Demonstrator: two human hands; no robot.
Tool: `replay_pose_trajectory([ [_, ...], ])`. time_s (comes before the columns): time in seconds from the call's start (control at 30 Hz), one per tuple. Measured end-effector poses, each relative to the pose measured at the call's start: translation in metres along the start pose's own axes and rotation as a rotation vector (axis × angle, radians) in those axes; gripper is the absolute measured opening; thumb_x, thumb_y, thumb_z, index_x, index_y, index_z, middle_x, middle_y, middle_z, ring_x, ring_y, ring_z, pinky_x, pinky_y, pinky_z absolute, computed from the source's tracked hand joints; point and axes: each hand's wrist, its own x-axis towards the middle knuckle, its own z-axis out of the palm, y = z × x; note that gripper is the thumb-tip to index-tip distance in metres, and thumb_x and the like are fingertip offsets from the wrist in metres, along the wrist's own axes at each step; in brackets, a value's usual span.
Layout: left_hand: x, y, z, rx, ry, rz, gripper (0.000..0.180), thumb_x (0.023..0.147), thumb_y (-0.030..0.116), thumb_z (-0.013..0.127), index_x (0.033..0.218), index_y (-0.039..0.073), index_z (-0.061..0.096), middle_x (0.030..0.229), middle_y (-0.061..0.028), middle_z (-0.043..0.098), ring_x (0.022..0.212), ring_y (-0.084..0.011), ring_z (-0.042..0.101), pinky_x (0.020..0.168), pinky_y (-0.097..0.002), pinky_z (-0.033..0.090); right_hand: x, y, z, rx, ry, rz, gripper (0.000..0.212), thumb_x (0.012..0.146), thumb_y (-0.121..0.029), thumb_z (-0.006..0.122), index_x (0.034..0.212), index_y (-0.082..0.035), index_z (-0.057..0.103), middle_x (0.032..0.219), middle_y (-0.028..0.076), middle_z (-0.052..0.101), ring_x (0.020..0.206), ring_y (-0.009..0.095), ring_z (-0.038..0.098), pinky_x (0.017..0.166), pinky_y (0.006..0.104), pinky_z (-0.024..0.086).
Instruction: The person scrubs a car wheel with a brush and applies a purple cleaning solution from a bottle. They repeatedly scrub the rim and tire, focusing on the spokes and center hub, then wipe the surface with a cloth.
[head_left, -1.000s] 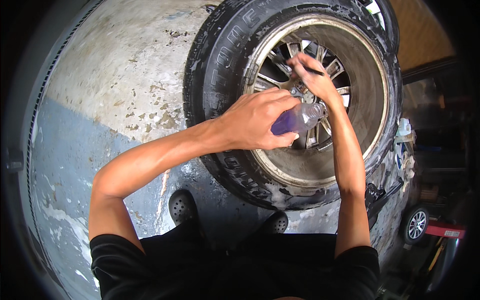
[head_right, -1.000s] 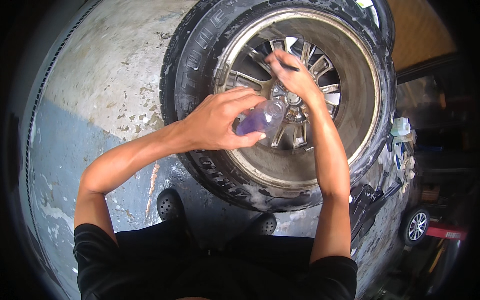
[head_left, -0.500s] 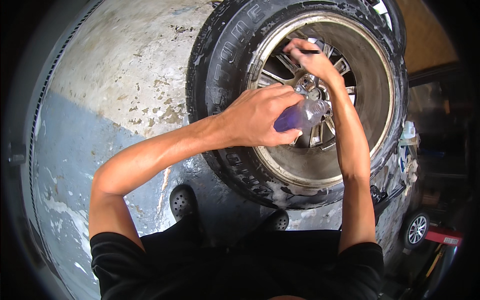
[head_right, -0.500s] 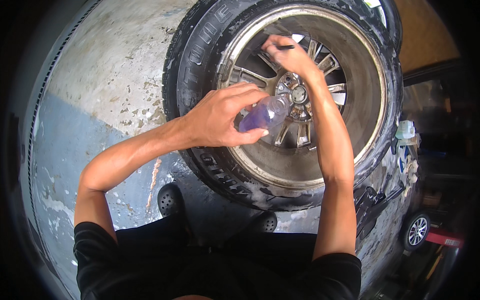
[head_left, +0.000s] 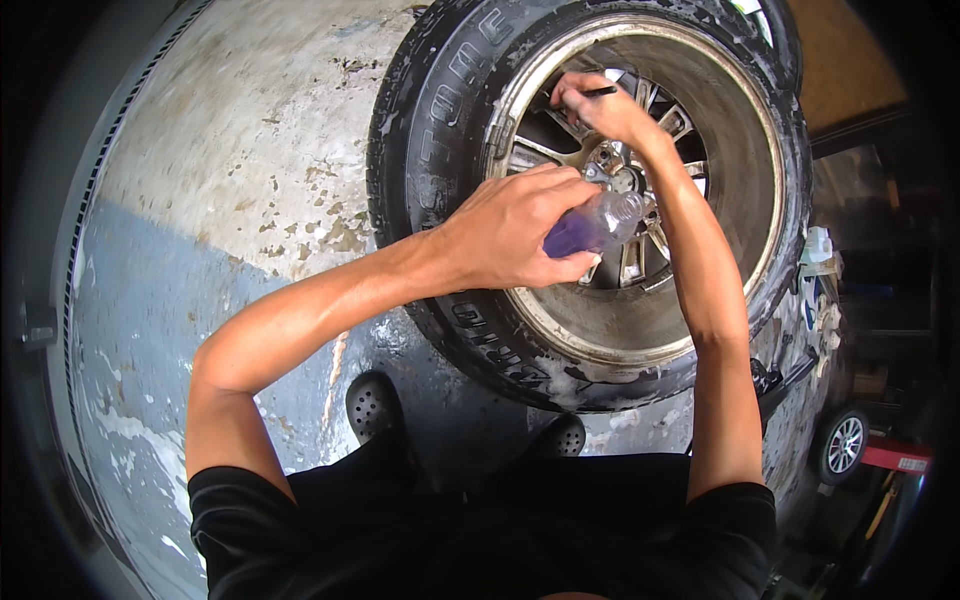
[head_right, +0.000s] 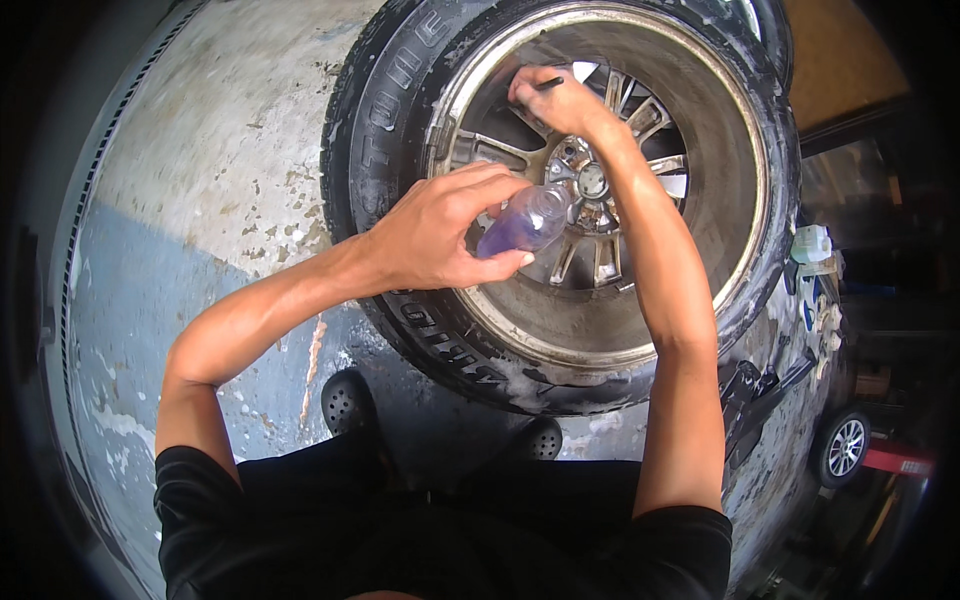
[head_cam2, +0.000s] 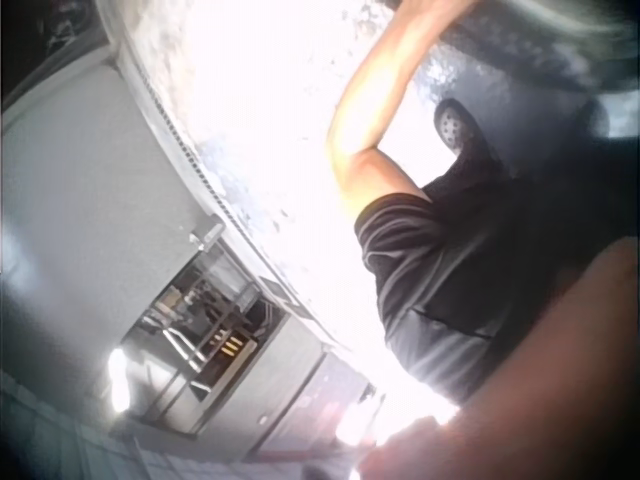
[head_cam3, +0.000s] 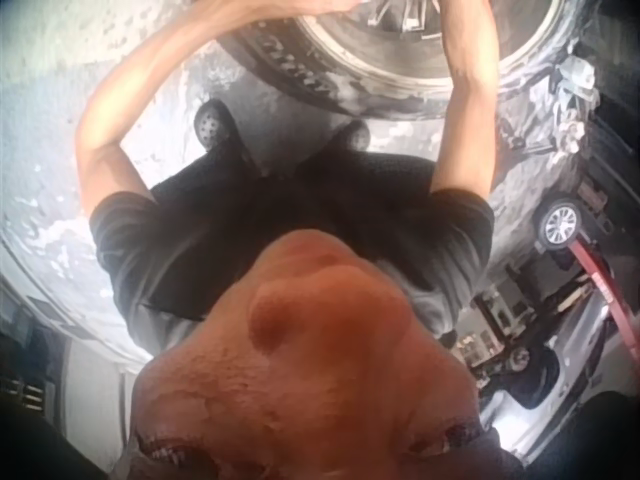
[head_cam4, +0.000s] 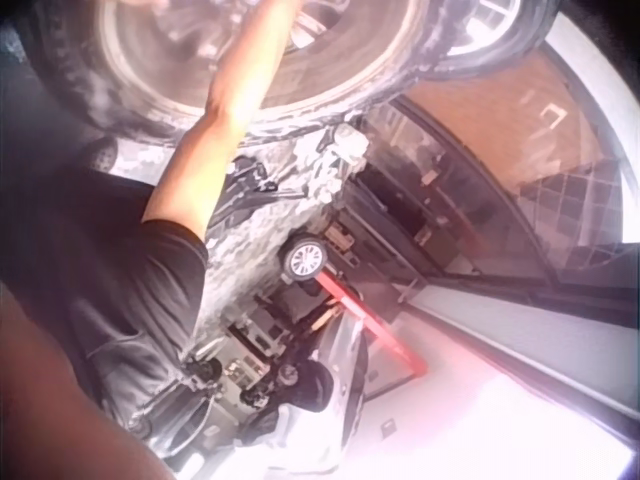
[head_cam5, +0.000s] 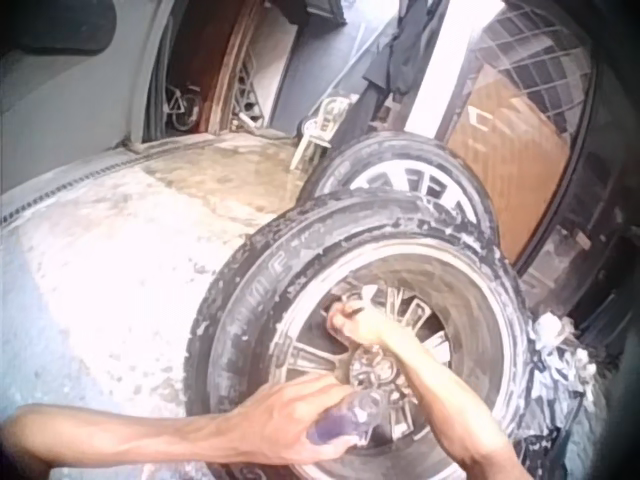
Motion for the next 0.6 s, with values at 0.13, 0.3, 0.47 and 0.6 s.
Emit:
replay_pose_trajectory([
  [0.13,-0.003,0.004,-0.002,-0.009,-0.039,-0.033,0.046,0.073,0.021,0.076,0.109,-0.003,0.059,0.098,-0.0155,0.061,0.089,-0.0312,0.062,0.075,-0.0375,0.053,-0.003,0.008,-0.014,-0.154,-0.166,0.204,0.026,0.093,-0.024,0.048,0.088,-0.003,0.063,0.068,0.004,0.059,0.056,0.014,0.054,0.058,0.0325,0.046],
  [0.3,0.004,0.005,0.001,0.004,-0.054,-0.001,0.047,0.074,0.022,0.076,0.11,-0.003,0.06,0.098,-0.0152,0.062,0.089,-0.0313,0.062,0.075,-0.0371,0.053,-0.005,0.019,0.001,0.047,-0.052,0.124,0.022,0.089,-0.017,0.048,0.087,-0.001,0.063,0.068,0.006,0.059,0.06,0.014,0.057,0.06,0.0312,0.048],
  [0.47,0.001,0.007,-0.005,0.005,-0.066,-0.073,0.047,0.073,0.02,0.076,0.112,-0.002,0.06,0.097,-0.0128,0.061,0.083,-0.0261,0.062,0.072,-0.0359,0.053,-0.036,-0.006,-0.014,-0.283,0.049,-0.02,0.027,0.089,-0.024,0.051,0.094,-0.001,0.065,0.094,0.022,0.067,0.091,0.04,0.063,0.082,0.0472,0.049],
  [0.6,-0.001,0.001,-0.002,0.014,-0.052,-0.043,0.05,0.074,0.018,0.077,0.117,0.0,0.06,0.098,-0.0106,0.061,0.08,-0.021,0.061,0.065,-0.0306,0.052,-0.073,0.018,-0.049,-0.296,0.356,0.039,0.026,0.09,-0.023,0.054,0.106,-0.003,0.057,0.092,0.025,0.066,0.089,0.042,0.064,0.077,0.0481,0.049],
])
